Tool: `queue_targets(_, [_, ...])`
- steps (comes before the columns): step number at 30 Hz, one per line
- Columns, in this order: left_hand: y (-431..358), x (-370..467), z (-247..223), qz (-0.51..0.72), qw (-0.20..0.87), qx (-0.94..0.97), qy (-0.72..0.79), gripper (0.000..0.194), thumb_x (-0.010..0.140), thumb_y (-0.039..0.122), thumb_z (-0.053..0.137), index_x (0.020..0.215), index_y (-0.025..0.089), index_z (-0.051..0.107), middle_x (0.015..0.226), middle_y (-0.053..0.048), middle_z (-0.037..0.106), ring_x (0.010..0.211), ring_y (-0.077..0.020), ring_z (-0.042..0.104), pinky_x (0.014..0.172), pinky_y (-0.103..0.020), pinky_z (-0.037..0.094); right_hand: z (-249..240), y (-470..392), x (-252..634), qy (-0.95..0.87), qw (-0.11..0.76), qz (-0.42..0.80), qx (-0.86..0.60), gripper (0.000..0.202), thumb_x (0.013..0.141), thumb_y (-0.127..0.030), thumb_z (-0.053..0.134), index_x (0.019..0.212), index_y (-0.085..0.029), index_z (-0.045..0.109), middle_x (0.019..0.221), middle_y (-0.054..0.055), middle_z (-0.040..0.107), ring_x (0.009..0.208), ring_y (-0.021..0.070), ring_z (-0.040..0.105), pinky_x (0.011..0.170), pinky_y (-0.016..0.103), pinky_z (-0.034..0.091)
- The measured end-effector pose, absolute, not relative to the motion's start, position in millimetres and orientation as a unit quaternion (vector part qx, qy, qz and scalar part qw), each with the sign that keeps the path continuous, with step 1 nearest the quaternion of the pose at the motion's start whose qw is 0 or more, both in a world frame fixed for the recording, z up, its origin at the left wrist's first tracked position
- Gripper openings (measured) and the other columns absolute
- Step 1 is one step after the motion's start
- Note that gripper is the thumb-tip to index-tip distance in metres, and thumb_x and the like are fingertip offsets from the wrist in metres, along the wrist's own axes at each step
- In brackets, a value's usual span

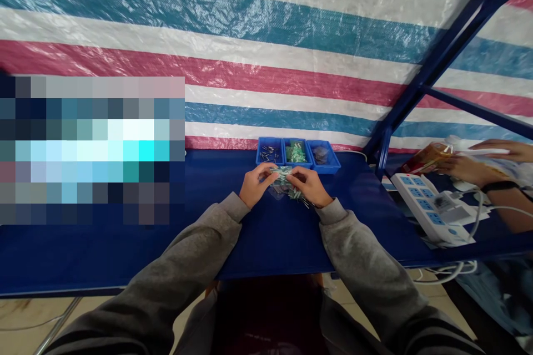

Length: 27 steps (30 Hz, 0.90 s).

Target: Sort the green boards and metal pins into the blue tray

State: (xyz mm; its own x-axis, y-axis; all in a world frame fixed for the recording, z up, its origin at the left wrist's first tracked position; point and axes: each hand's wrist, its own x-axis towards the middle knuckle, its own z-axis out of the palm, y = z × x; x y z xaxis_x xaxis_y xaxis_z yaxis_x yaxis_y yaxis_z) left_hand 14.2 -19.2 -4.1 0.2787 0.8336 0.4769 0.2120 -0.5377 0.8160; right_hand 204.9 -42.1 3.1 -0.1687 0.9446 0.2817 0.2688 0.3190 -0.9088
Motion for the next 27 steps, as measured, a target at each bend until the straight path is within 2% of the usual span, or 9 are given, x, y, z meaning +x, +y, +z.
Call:
queue_targets(7, [-18.1,16.1,-3.8,0.490,0.404,0.694,0.338,0.031,0.081,0.042,0.066,0.094,0.014,0.064,0.068,-0.002,0.064,0.061,-0.0139,0.061,0.059,-0.025,0.051,-2.2,-41.1,204.5,-0.691,0.476,0.282,-0.466,0.027,0.082,-0.047,0.061,0.077,-0.020,0.063,0.072,0.003,0.062,0.063,0.0162,0.057,0.061,0.029,0.048])
queue_targets(10, [-17.0,14.9,-1.2,0.487,0.436,0.680,0.332,0.032,0.081,0.043,0.067,0.095,0.015,0.061,0.061,0.000,0.062,0.055,-0.0144,0.061,0.057,-0.027,0.052,-2.0,-42.9,206.4,-0.687,0.490,0.295,-0.448,0.032,0.087,-0.047,0.054,0.103,-0.022,0.065,0.094,0.006,0.065,0.070,0.0167,0.060,0.063,0.029,0.051])
queue_targets(12, [-15.8,14.8,-1.1,0.489,0.471,0.659,0.324,0.035,0.081,0.045,0.066,0.099,0.015,0.059,0.055,0.002,0.059,0.049,-0.0138,0.059,0.056,-0.028,0.053,0.0,-44.8,208.1,-0.696,0.491,0.312,-0.420,0.041,0.089,-0.045,0.050,0.124,-0.025,0.056,0.106,0.007,0.062,0.074,0.0164,0.062,0.065,0.030,0.053])
queue_targets(14, [-14.9,15.4,-2.3,0.495,0.496,0.640,0.315,0.038,0.082,0.046,0.066,0.103,0.015,0.056,0.051,0.005,0.057,0.044,-0.0129,0.057,0.057,-0.030,0.055,2.1,-45.9,209.1,-0.719,0.484,0.300,-0.398,0.045,0.089,-0.043,0.052,0.130,-0.026,0.051,0.112,0.008,0.059,0.079,0.0172,0.063,0.067,0.031,0.054])
queue_targets(16, [-14.6,16.4,-4.4,0.490,0.508,0.637,0.308,0.039,0.082,0.047,0.065,0.102,0.015,0.057,0.052,0.005,0.058,0.044,-0.0126,0.058,0.059,-0.031,0.056,3.6,-45.8,209.0,-0.739,0.480,0.259,-0.396,0.036,0.088,-0.041,0.055,0.120,-0.026,0.059,0.112,0.009,0.058,0.084,0.0190,0.062,0.069,0.032,0.054])
queue_targets(19, [-14.6,17.5,-8.4,0.468,0.513,0.652,0.304,0.043,0.087,0.055,0.055,0.096,0.013,0.061,0.064,-0.002,0.064,0.052,-0.0146,0.061,0.057,-0.030,0.054,4.4,-43.8,207.8,-0.739,0.490,0.198,-0.418,0.022,0.088,-0.041,0.055,0.093,-0.023,0.066,0.105,0.010,0.059,0.091,0.0215,0.060,0.072,0.033,0.053])
queue_targets(22, [-13.5,16.9,-11.7,0.479,0.452,0.680,0.321,0.059,0.091,0.063,0.037,0.092,0.012,0.065,0.083,-0.010,0.066,0.071,-0.0176,0.063,0.065,-0.031,0.054,3.5,-42.1,206.5,-0.723,0.488,0.215,-0.439,0.024,0.088,-0.043,0.055,0.082,-0.022,0.064,0.086,0.007,0.062,0.080,0.0204,0.061,0.072,0.033,0.051])
queue_targets(25, [-12.2,15.6,-12.4,0.481,0.368,0.720,0.340,0.053,0.085,0.063,0.050,0.088,0.013,0.067,0.097,-0.010,0.065,0.085,-0.0202,0.062,0.075,-0.032,0.053,1.4,-42.1,205.1,-0.698,0.471,0.290,-0.455,0.027,0.085,-0.047,0.058,0.078,-0.021,0.062,0.066,0.001,0.059,0.059,0.0171,0.058,0.064,0.032,0.050])
queue_targets(27, [-12.2,15.1,-11.4,0.468,0.373,0.722,0.347,0.045,0.081,0.058,0.060,0.084,0.014,0.065,0.089,-0.008,0.066,0.081,-0.0195,0.062,0.073,-0.031,0.053,0.4,-43.2,204.7,-0.679,0.476,0.322,-0.457,0.027,0.084,-0.048,0.059,0.090,-0.022,0.063,0.063,0.000,0.059,0.053,0.0157,0.056,0.059,0.031,0.050])
